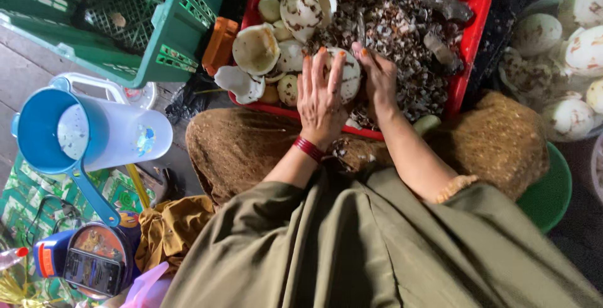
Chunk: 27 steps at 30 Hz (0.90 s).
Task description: The person sits on the floor and scrapes the brown outer skin and remaining husk off coconut shell halves with a small knife, letting the scrapings fall into a red tray. Cleaned shells are placed into a green plastic crate, and a finished shell is briefly rinsed in a bowl of water.
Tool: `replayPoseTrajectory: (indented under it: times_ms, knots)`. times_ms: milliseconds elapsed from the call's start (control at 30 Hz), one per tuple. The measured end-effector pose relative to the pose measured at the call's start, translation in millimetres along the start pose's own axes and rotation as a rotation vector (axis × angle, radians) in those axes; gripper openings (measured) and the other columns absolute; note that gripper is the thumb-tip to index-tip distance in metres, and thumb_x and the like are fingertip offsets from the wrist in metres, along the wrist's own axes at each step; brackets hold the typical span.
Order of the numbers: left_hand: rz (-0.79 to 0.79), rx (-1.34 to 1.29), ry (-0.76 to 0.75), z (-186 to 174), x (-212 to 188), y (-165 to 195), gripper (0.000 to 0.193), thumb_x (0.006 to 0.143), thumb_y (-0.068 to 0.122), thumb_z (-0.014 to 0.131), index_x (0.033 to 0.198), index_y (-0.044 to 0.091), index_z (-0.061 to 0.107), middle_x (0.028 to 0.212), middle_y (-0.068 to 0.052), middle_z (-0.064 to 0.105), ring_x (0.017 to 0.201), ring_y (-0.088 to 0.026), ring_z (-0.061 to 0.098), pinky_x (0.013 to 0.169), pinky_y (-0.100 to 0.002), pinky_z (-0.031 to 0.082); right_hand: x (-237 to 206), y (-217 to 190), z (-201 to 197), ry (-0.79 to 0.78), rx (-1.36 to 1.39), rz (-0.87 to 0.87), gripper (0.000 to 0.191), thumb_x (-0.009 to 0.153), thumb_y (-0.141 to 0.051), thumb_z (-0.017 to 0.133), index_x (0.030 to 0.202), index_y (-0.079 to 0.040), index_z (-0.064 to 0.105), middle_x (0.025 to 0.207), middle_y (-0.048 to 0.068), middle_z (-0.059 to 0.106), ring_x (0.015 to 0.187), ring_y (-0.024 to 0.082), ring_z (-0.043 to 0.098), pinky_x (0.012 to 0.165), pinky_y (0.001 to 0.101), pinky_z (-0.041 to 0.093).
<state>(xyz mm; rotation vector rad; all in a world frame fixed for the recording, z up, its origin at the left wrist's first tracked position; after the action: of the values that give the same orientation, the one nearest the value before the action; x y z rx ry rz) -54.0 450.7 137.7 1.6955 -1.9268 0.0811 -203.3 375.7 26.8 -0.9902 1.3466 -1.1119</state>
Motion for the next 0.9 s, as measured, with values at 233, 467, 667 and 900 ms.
replayPoseTrajectory:
  times_ms: [233,467,667,900]
  knots:
    - [-0.107,-0.604,-0.073,-18.4,15.0,-40.6,0.128,0.045,0.034,0.105,0.151,0.01,0.037,0.142,-0.021,0.045,0.13,-0.041,0.05,0.108,-0.046,0.046,-24.7,-58.5,4.5,-0.049,-0.064,-0.14,0.036,0.101,-0.037,0.06,0.117,-0.009,0.076,0.115,0.006,0.076,0.11,0.02,0.072,0.099,0.0337,0.056]
    - [-0.092,-0.585,-0.197,15.2,3.5,-36.2,0.072,0.083,0.019,0.086,0.146,0.019,0.05,0.148,-0.012,0.056,0.131,-0.032,0.062,0.107,-0.041,0.055,-48.9,-58.6,25.0,0.036,-0.545,-0.667,0.032,0.104,-0.033,0.06,0.107,-0.006,0.078,0.119,0.015,0.07,0.109,0.027,0.067,0.097,0.0373,0.054]
    - [-0.095,-0.195,-0.076,-10.6,10.4,2.3,0.104,0.058,0.018,0.087,0.152,0.017,0.043,0.149,-0.016,0.047,0.136,-0.04,0.048,0.111,-0.049,0.049,12.3,-9.7,-14.1,-0.159,0.044,0.167,0.033,0.098,-0.038,0.068,0.11,-0.009,0.078,0.103,0.01,0.073,0.096,0.022,0.068,0.086,0.0389,0.054]
    - [-0.006,-0.658,-0.167,-15.0,23.3,-45.8,0.107,0.063,0.037,0.098,0.152,0.018,0.041,0.15,-0.015,0.052,0.136,-0.035,0.055,0.113,-0.045,0.049,-68.1,-87.1,23.7,0.122,-0.406,-0.492,0.048,0.101,-0.046,0.058,0.108,-0.001,0.074,0.103,0.019,0.073,0.099,0.026,0.069,0.088,0.0385,0.06]
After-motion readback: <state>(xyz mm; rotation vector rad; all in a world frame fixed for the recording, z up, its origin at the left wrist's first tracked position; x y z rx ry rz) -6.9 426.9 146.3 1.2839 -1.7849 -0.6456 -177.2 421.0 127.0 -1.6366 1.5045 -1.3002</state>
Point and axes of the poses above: each hand's wrist, its own x-axis towards the middle knuckle, its own z-axis out of the palm, y = z × x, the point moved 2 cm from there along x, towards the middle knuckle
